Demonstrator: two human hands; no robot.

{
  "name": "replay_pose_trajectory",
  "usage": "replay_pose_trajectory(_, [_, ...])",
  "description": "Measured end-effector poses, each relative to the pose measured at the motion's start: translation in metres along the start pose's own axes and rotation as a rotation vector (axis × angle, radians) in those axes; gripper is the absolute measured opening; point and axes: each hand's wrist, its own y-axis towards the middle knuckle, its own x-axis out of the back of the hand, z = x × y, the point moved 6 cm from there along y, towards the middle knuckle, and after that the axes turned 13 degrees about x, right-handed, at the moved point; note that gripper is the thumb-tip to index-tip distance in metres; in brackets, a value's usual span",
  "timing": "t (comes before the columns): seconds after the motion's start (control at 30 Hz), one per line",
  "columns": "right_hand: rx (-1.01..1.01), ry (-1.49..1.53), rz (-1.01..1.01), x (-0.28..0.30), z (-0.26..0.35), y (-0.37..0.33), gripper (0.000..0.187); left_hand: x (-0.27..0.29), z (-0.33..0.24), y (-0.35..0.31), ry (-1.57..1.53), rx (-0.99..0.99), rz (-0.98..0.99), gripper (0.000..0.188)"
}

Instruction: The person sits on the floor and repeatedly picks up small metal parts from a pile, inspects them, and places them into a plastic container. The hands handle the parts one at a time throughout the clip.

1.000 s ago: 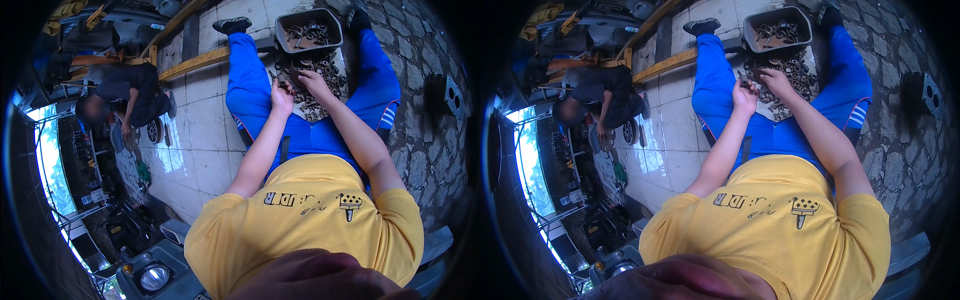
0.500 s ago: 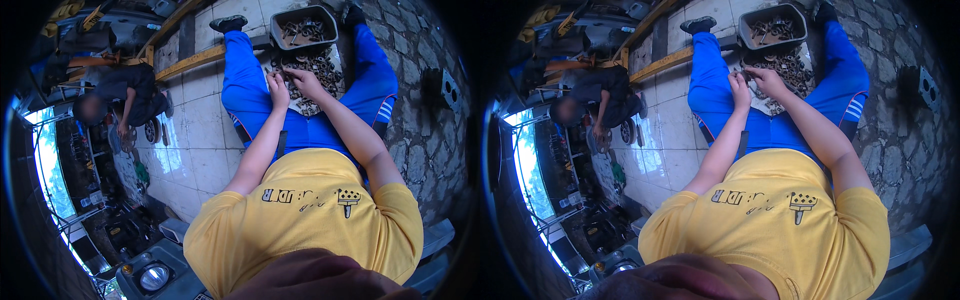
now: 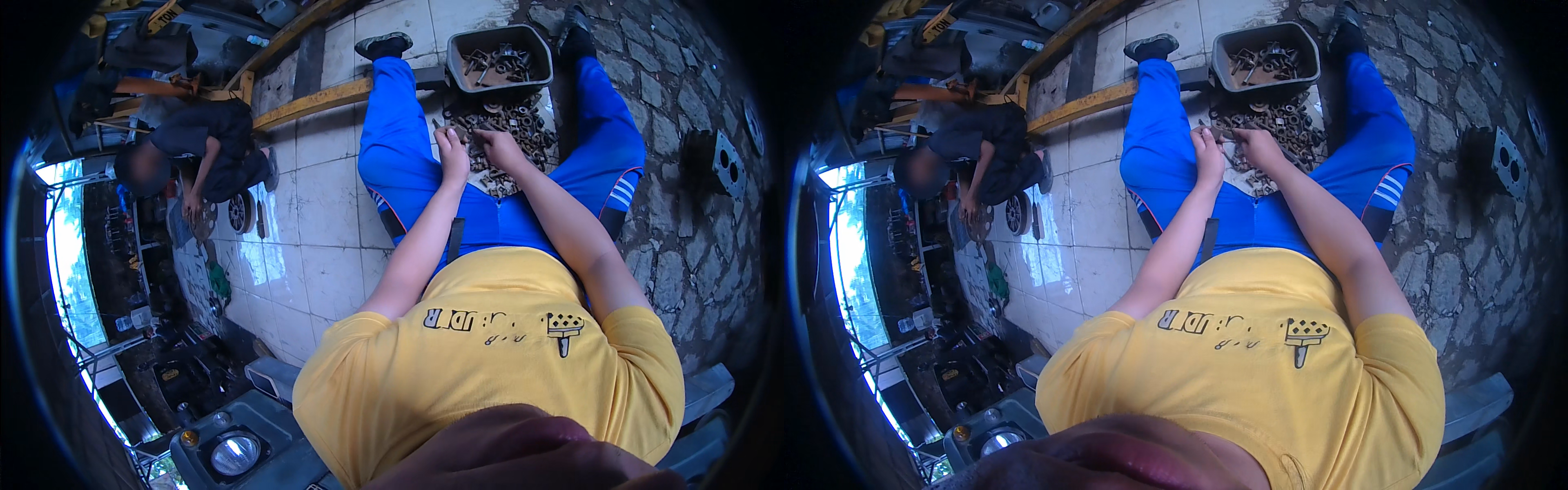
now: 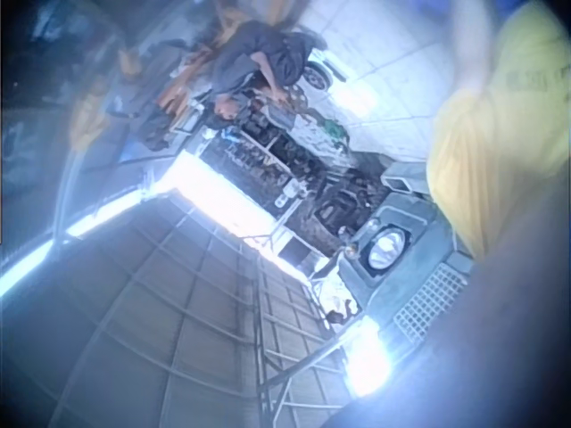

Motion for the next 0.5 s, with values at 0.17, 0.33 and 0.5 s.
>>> replay_pose_trajectory(0.17, [0.392,0.052,-0.287,0.019,0.045,0.006,0.044,0.009,0.007,0.009,0.078,-0.084,-0.078,0.019])
replay_pose_trajectory(0.33, [-0.061,-0.034,0.146,-0.006,0.002,0.0,0.047,-0.004,0.003,0.002,-0.076,-0.002,0.04,0.02])
replay_pose_trajectory(0.5, [0.24,0.035,-0.102,0.009,0.034,0.006,0.042,0.002,0.004,0.007,0.016,-0.058,-0.039,0.021])
